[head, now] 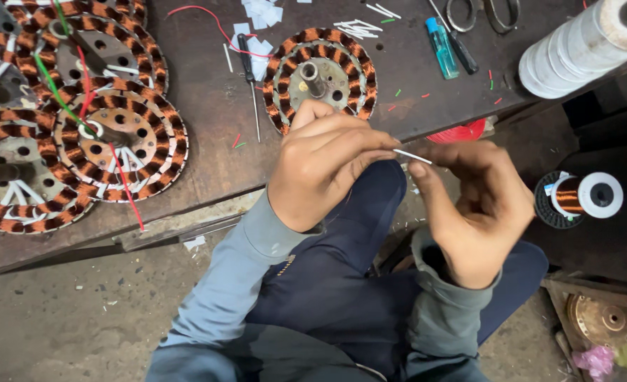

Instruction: The person assembles electrical components by inserting small white plastic pieces into slots on a circular copper-wound stator. They use scissors to trim excess material and handle multiple stators on a cluttered workbench.

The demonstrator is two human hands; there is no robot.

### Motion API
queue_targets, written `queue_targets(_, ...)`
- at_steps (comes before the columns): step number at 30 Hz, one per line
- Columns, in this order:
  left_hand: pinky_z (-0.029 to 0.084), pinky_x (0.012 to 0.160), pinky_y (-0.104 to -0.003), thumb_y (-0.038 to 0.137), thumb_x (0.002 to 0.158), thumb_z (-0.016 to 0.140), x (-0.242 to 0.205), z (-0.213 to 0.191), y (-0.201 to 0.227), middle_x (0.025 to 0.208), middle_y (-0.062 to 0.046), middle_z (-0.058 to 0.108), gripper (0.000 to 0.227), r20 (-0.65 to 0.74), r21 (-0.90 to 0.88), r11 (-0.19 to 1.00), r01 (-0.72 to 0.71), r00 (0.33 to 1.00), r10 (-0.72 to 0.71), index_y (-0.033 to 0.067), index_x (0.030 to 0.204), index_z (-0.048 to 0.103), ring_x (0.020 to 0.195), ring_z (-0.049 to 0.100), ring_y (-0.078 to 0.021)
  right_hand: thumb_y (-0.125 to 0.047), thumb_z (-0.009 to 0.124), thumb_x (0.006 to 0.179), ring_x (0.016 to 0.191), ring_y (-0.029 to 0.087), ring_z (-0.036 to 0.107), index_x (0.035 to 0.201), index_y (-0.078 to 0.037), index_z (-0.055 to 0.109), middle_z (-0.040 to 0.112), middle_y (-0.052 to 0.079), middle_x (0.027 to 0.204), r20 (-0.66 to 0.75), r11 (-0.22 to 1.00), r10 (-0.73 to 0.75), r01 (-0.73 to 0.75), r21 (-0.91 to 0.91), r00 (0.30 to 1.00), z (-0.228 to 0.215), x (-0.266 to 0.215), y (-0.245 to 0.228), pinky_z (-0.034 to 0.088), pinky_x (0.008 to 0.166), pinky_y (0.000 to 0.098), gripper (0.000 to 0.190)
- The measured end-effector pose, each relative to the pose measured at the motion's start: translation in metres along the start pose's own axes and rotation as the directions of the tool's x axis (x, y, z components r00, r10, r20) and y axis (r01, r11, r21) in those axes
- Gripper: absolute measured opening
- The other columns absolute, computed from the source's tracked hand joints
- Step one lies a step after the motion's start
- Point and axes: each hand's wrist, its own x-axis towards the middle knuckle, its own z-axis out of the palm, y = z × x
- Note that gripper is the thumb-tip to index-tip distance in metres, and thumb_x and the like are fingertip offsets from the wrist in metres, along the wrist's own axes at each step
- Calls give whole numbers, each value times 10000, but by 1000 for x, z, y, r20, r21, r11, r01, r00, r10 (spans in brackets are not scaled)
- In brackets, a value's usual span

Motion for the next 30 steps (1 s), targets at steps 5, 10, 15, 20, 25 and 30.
queue_targets(5,438,908,-361,135,886,847,-4,-4,-4,999,-29,714,209,-3,10,1000,-20,1000,20,116,1072,753,969,662,-217,119,791,946,778,107,635,991,84,650,688,152,978,-14,993,-117,117,-23,993,2,-4,-6,441,626,173,152)
queue_targets(10,451,972,-380,144,922,829,-1,-14,-1,1123,-8,713,215,35,179,983,26,999,-32,116,1109,728,1099,628,-235,91,737,920,807,105,636,987,73,602,673,131,982,-47,997,-63,64,32,997,0,-9,-8,468,672,178,153)
queue_targets(15,449,919,-445,175,816,811,-5,-22,12,1107,-110,662,376,65,144,989,17,998,-27,50,1157,715,1058,579,-324,71,730,1003,831,127,653,1030,79,588,672,133,966,117,994,-92,84,71,989,-5,-16,-11,526,754,193,145)
queue_targets(20,544,881,-422,88,854,799,-21,-14,21,1108,-92,692,336,94,33,997,-76,993,73,40,1177,726,1024,650,-296,-11,764,879,797,168,701,928,78,608,704,155,933,221,998,-20,34,-57,975,-9,-14,-13,556,701,249,187)
queue_targets(25,581,805,-348,28,941,812,-34,-9,26,1156,-113,699,289,-96,-10,998,60,994,-61,18,1207,700,975,695,-286,-121,821,867,1001,225,707,1114,69,651,689,171,1087,400,967,-242,253,26,884,-3,16,-2,561,879,294,355)
queue_targets(30,591,784,-322,5,937,834,-43,2,25,1161,-109,710,296,-145,-110,990,89,984,-105,19,1203,706,927,707,-257,5,771,826,978,275,706,1084,79,656,688,187,1065,385,894,-250,365,-261,888,27,22,13,552,870,334,292)
